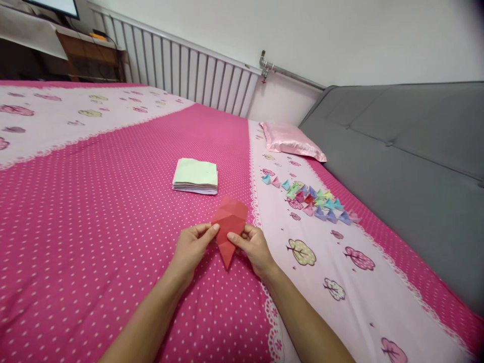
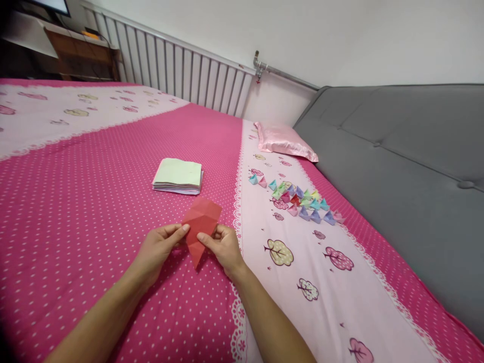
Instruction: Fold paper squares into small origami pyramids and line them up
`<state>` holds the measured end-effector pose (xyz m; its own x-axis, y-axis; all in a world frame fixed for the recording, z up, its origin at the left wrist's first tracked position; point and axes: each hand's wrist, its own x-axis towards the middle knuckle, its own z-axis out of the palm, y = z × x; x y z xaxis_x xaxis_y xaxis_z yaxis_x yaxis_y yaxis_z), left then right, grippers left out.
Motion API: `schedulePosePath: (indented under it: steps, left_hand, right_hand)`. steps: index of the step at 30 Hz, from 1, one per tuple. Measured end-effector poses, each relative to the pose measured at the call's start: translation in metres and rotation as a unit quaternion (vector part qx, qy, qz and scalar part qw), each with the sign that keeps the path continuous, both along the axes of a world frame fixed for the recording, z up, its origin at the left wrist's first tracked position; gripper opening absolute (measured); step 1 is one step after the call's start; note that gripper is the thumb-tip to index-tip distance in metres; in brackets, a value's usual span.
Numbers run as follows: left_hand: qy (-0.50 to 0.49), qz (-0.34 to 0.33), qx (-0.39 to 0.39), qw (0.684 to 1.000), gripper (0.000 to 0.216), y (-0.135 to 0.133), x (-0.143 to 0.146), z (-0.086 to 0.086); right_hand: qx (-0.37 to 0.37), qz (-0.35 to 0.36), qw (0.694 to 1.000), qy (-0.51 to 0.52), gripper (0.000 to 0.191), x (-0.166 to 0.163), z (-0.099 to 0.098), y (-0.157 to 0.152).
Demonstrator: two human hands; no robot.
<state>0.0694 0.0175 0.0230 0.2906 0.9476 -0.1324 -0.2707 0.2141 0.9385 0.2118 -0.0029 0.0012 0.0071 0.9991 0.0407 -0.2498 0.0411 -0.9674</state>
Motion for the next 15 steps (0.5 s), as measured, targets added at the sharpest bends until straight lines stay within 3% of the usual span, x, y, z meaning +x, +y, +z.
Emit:
schedulePosePath:
  steps: [4, 12, 15]
  left_hand:
    - [0.015, 0.012, 0.010, 1.000, 0.021, 0.000, 0.000, 0.001]
    - [0.041, -0.028, -0.017, 0.999, 0.024, -0.001, -0.001, -0.002]
    - [0.036, -0.042, -0.018, 0.998, 0.024, -0.002, -0.002, -0.001]
  right_hand:
    - [0.012, -0.021, 1.000, 0.019, 0.038, 0.000, 0.003, 0.001]
    - [0.025, -0.104, 0.993, 0.043, 0.053, 0.010, 0.007, 0.003]
    - [0.030, -0.122, 0.992, 0.011, 0.043, 0.016, 0.005, 0.007]
